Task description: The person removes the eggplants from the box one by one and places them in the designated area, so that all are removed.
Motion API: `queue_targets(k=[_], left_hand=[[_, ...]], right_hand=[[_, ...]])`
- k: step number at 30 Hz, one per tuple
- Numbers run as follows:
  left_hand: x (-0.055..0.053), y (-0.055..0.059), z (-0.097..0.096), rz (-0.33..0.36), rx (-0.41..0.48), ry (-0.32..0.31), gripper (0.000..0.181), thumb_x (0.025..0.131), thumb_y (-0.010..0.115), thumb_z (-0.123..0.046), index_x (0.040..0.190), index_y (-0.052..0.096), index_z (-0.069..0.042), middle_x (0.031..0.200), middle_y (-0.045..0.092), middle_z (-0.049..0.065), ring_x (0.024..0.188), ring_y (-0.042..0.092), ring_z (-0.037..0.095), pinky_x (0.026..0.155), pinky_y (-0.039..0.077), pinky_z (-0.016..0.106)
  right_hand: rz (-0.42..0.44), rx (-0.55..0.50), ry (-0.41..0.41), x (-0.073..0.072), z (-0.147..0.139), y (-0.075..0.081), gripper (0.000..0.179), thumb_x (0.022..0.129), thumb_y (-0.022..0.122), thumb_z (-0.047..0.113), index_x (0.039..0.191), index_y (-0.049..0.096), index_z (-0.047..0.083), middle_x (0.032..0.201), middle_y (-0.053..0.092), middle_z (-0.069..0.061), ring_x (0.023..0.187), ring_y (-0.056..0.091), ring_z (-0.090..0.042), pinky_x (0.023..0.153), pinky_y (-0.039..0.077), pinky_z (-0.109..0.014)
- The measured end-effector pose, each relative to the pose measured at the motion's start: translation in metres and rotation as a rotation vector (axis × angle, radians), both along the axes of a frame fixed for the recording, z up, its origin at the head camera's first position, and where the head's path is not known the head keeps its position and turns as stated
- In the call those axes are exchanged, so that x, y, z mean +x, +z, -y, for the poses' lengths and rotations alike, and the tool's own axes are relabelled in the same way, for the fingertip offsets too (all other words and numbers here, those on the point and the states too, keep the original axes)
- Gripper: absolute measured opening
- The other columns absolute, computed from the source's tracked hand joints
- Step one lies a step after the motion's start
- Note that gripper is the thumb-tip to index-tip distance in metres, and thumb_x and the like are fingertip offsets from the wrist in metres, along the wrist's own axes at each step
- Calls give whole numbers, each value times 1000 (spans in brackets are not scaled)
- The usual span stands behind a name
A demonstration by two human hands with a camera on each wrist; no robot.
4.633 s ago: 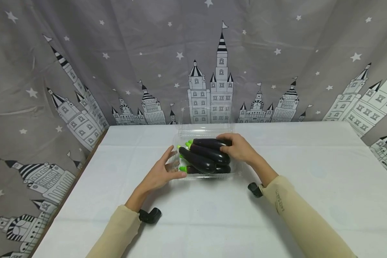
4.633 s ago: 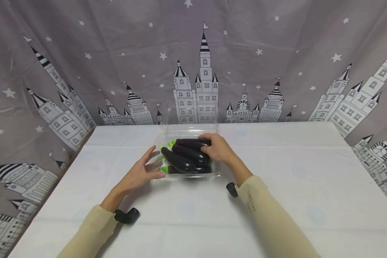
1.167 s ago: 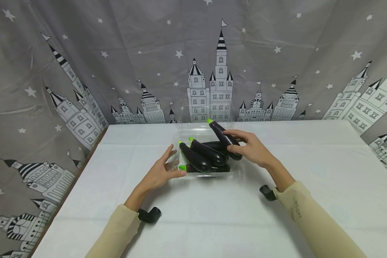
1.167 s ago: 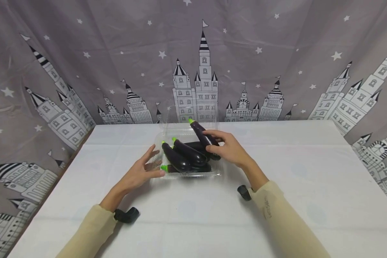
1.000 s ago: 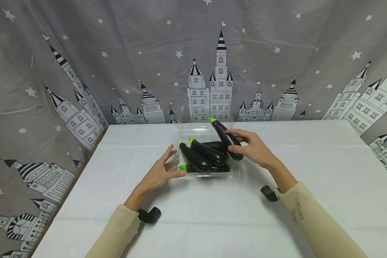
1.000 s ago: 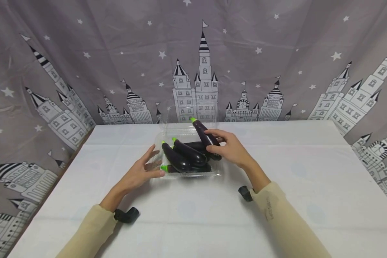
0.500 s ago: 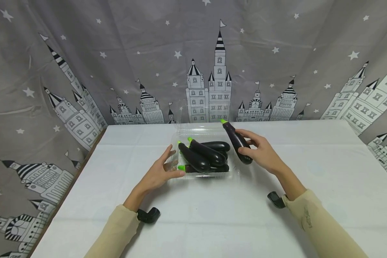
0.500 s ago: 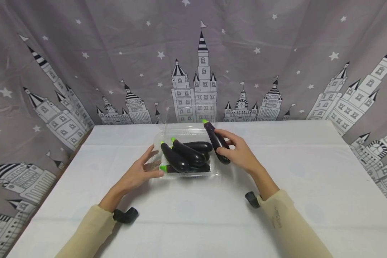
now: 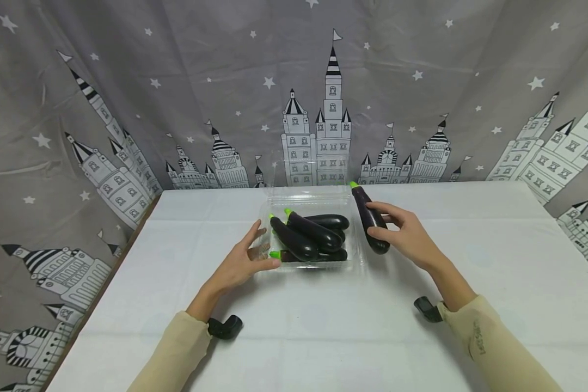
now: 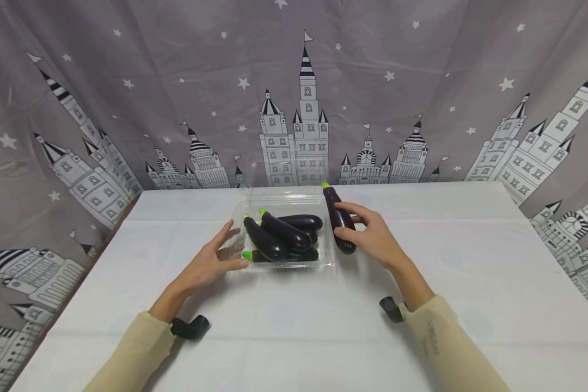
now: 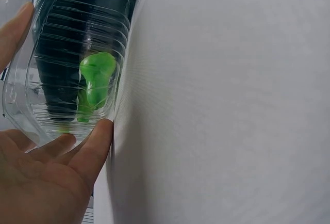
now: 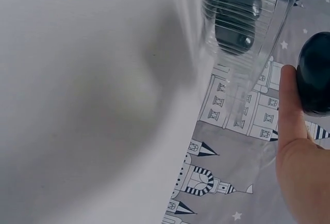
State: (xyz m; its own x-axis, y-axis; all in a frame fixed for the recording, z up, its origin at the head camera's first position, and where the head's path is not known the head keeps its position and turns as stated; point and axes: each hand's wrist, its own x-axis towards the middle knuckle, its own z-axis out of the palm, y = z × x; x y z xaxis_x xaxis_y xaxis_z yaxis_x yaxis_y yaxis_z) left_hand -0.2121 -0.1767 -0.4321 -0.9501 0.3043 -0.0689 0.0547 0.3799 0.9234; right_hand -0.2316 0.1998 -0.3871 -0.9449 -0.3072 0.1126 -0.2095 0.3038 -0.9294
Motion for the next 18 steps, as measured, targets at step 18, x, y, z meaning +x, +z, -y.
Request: queue_targets(k=[18], left_hand=[[0,0,1,1,0,-8,112,83,82,-31,160,2,-18,161,20,14,140,35,36,106,38,50]], right_hand=[[65,30,-59,5,-12,-20,58,89,74,17,141,50,9,138,47,-20,122,50,-38,91,46,-43]])
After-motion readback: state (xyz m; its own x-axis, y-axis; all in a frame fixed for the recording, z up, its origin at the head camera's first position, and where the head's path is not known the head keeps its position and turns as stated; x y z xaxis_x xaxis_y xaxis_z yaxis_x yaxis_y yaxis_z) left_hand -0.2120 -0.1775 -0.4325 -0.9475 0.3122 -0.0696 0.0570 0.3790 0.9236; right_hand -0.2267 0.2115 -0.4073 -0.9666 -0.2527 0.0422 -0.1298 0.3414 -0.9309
